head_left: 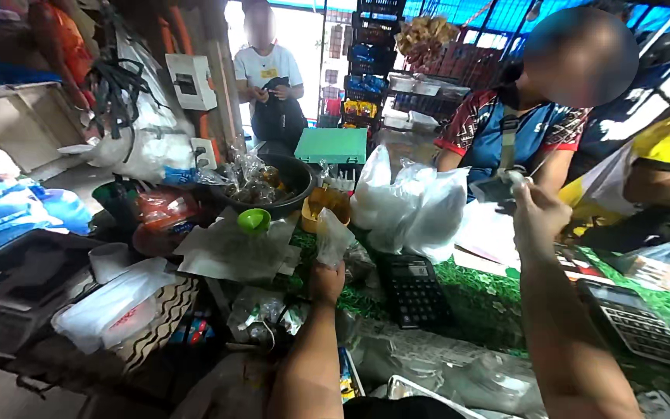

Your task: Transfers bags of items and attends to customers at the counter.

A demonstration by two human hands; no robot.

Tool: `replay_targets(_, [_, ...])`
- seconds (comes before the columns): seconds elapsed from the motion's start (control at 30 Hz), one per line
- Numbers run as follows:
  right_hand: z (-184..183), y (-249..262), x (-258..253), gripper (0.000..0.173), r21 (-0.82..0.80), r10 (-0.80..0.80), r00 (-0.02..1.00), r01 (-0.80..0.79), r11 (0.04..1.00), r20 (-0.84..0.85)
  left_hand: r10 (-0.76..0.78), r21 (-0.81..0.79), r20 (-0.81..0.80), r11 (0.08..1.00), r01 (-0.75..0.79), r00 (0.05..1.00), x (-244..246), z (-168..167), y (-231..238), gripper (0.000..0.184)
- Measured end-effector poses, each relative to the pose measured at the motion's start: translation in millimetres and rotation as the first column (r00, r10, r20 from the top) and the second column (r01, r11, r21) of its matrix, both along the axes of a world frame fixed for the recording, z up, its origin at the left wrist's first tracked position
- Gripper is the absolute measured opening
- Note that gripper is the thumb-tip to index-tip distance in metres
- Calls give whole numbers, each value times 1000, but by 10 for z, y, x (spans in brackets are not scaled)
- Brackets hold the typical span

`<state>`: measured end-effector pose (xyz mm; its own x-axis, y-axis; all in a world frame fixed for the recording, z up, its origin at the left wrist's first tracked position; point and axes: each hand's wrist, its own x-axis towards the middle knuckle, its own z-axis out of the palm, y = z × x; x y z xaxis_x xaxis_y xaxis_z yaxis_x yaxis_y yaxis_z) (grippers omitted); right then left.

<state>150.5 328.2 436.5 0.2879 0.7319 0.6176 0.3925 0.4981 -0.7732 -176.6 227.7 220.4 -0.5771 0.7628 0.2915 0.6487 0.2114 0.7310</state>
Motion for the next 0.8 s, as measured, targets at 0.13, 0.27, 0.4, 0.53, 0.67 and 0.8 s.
replay_targets(0.13, [638, 43, -725, 30, -61, 281, 959, -284, 957, -47, 8, 14, -10, 1000, -8, 1000, -8, -57, 28, 50])
replay_targets(0.27, [1015, 252, -1364, 29, -156, 512, 825, -554, 818, -240, 9, 46, -7, 999, -9, 1000, -17, -83, 52, 49])
replay_targets(0.4, [1000, 581, -1943, 33, -206, 629, 632, -761, 616, -453, -1, 23, 6, 1000, 0, 1000, -29, -77, 43, 49])
replay_targets(0.53, [861, 750, -2504, 39, -315, 599, 591, -802, 507, -540, 12, 50, 32, 999, -13, 999, -32, -84, 17, 49])
replay_targets(0.67, [698, 766, -2904, 31, -482, 665, 708, -681, 551, -238, -10, 6, 80, 1000, 9, 997, -34, -76, -13, 53])
replay_targets(0.8, [541, 815, -3252, 38, -493, 620, 779, -578, 651, -95, -15, -123, 30, 992, 18, 999, -19, 59, -70, 59])
